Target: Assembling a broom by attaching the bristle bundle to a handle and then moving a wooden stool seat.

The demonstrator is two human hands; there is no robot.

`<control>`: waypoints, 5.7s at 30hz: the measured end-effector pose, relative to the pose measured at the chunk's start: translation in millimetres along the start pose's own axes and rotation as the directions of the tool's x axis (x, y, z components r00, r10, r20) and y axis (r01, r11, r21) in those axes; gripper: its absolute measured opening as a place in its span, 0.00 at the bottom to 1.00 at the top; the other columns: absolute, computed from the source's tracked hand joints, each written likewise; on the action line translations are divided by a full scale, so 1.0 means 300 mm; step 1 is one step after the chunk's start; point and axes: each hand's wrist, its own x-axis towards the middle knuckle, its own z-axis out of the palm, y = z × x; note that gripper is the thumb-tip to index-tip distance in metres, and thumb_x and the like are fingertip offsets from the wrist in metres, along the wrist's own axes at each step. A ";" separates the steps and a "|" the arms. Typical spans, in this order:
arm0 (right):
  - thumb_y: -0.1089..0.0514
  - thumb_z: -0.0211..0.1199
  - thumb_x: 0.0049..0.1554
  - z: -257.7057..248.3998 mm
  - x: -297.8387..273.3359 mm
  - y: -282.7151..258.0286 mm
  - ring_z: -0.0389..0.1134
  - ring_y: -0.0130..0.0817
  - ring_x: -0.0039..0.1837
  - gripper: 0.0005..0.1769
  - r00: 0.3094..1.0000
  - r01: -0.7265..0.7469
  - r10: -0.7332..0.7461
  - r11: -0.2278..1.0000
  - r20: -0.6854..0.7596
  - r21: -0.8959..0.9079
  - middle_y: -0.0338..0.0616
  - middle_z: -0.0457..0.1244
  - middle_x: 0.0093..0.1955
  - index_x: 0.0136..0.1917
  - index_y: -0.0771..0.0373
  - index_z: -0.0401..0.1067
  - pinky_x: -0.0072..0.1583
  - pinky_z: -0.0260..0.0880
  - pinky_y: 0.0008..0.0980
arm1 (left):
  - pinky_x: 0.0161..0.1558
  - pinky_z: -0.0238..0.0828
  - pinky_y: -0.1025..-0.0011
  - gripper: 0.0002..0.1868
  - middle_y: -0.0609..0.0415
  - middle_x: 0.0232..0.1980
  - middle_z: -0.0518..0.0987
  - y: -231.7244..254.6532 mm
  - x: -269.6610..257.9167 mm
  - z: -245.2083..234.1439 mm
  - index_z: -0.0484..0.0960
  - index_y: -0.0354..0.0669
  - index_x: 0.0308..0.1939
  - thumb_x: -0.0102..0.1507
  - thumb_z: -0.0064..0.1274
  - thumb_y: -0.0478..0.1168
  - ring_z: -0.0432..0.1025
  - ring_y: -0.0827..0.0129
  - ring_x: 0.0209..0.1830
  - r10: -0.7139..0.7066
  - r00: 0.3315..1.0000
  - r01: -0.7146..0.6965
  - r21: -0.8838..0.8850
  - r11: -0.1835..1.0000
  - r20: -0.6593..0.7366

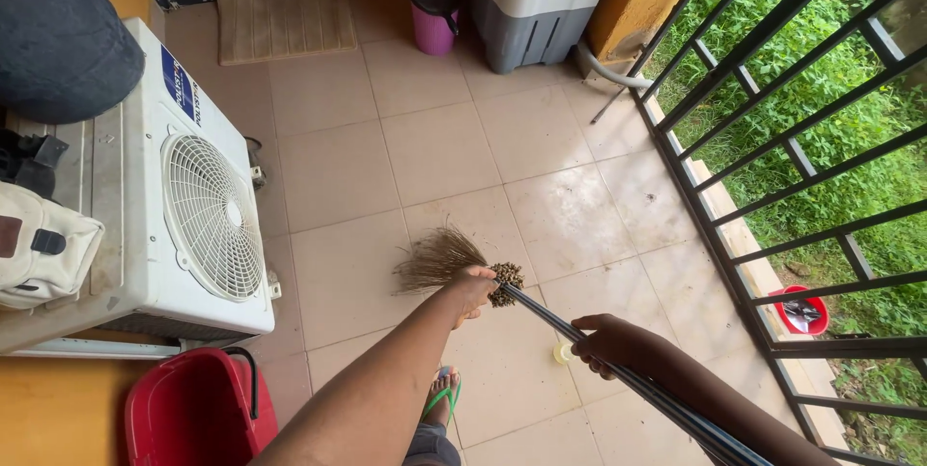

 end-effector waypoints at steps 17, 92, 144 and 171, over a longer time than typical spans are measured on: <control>0.59 0.64 0.58 -0.054 -0.286 -0.253 0.59 0.30 0.29 0.39 0.985 0.167 -0.174 0.958 -0.010 -0.233 0.42 0.60 0.29 0.80 0.56 0.54 0.34 0.64 0.32 | 0.54 0.68 0.55 0.21 0.56 0.62 0.78 0.186 -0.135 -0.080 0.76 0.55 0.63 0.65 0.53 0.44 0.72 0.63 0.60 0.014 0.991 0.001 0.116 0.993 -0.133; 0.63 0.67 0.55 -0.305 0.086 -0.409 0.61 0.33 0.32 0.35 0.966 0.243 -0.245 0.969 -0.081 -0.033 0.46 0.62 0.32 0.75 0.62 0.65 0.34 0.63 0.34 | 0.35 0.66 0.62 0.14 0.60 0.43 0.79 0.549 -0.003 0.019 0.80 0.55 0.52 0.62 0.56 0.45 0.69 0.72 0.37 0.178 0.970 -0.117 0.326 0.938 -0.163; 0.54 0.63 0.57 -0.457 -0.045 -0.966 0.74 0.44 0.58 0.39 0.958 0.243 -0.248 0.969 0.141 0.047 0.56 0.64 0.65 0.79 0.53 0.53 0.48 0.81 0.37 | 0.40 0.84 0.68 0.05 0.42 0.46 0.78 0.913 0.322 0.023 0.74 0.32 0.46 0.66 0.48 0.26 0.78 0.60 0.39 -0.087 0.977 0.005 -0.388 0.922 -0.193; 0.64 0.61 0.56 -0.383 0.024 -0.496 0.64 0.34 0.32 0.20 0.980 0.144 -0.160 0.981 -0.120 -0.127 0.45 0.63 0.36 0.63 0.62 0.69 0.33 0.64 0.36 | 0.41 0.79 0.73 0.04 0.49 0.43 0.82 0.631 0.318 0.390 0.83 0.34 0.42 0.66 0.55 0.33 0.78 0.69 0.38 -0.026 1.000 0.026 0.040 0.999 -0.008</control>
